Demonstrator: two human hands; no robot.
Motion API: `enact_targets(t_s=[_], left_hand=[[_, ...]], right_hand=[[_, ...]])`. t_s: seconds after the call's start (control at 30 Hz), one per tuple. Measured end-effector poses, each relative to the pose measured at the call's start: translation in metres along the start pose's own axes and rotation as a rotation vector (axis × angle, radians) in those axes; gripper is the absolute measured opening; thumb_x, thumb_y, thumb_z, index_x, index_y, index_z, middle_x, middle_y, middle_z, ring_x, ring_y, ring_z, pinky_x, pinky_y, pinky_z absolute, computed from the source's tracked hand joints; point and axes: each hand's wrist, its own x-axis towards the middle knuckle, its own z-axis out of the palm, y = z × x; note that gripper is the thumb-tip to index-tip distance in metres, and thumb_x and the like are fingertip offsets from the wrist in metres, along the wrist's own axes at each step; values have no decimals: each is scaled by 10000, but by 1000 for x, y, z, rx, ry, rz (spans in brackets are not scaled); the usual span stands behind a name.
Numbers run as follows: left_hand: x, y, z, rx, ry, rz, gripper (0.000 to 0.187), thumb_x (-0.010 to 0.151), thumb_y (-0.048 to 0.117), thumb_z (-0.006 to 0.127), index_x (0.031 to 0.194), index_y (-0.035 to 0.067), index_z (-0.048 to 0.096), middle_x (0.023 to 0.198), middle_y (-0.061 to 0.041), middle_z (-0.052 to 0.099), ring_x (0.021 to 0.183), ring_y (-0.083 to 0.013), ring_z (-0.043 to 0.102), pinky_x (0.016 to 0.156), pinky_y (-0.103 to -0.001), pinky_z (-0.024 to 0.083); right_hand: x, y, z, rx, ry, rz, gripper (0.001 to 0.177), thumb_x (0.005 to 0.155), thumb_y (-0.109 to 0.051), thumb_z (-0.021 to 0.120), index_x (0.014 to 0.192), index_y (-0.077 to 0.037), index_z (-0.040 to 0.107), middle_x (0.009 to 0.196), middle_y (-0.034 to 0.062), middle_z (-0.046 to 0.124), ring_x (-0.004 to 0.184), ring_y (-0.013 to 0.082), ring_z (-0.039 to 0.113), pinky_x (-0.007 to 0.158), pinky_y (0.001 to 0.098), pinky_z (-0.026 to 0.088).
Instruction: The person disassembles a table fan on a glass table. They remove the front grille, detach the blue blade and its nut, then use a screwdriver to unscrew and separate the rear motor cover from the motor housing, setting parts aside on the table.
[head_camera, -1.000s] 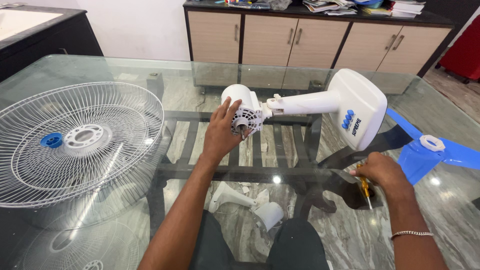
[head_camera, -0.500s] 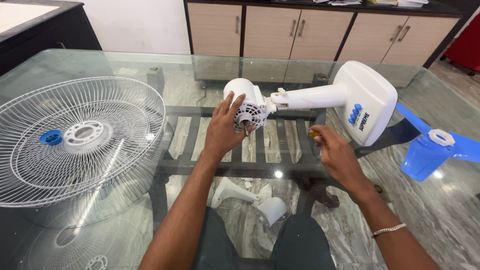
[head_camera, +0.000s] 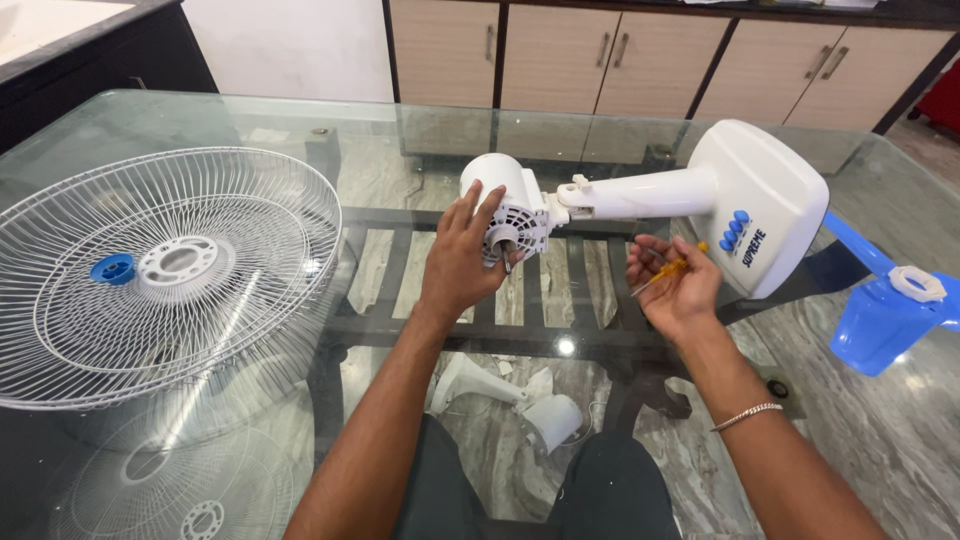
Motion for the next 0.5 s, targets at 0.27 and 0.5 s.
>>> enact_targets(t_s=[0.27, 0.5], left_hand=[[-5, -4, 5, -9, -6, 31, 1006, 757, 367, 907, 1578, 204, 347, 1616, -220, 349, 1417, -501, 402, 1131, -568, 434], [-3, -3, 4, 5, -5, 44, 1080, 706, 379, 943, 1571, 198, 323, 1596, -220, 348, 1406, -484, 410, 1119, -568, 434]], right_hand=[[11, 5, -29, -75, -62, 9, 668, 1084, -614, 334, 1043, -15, 626, 765, 33, 564, 690, 190, 544, 659, 350, 485], [0, -6, -33, -500, 66, -195, 418, 1053, -424, 576, 1050, -13, 654, 726, 25, 488, 595, 130, 448, 529, 307, 398]])
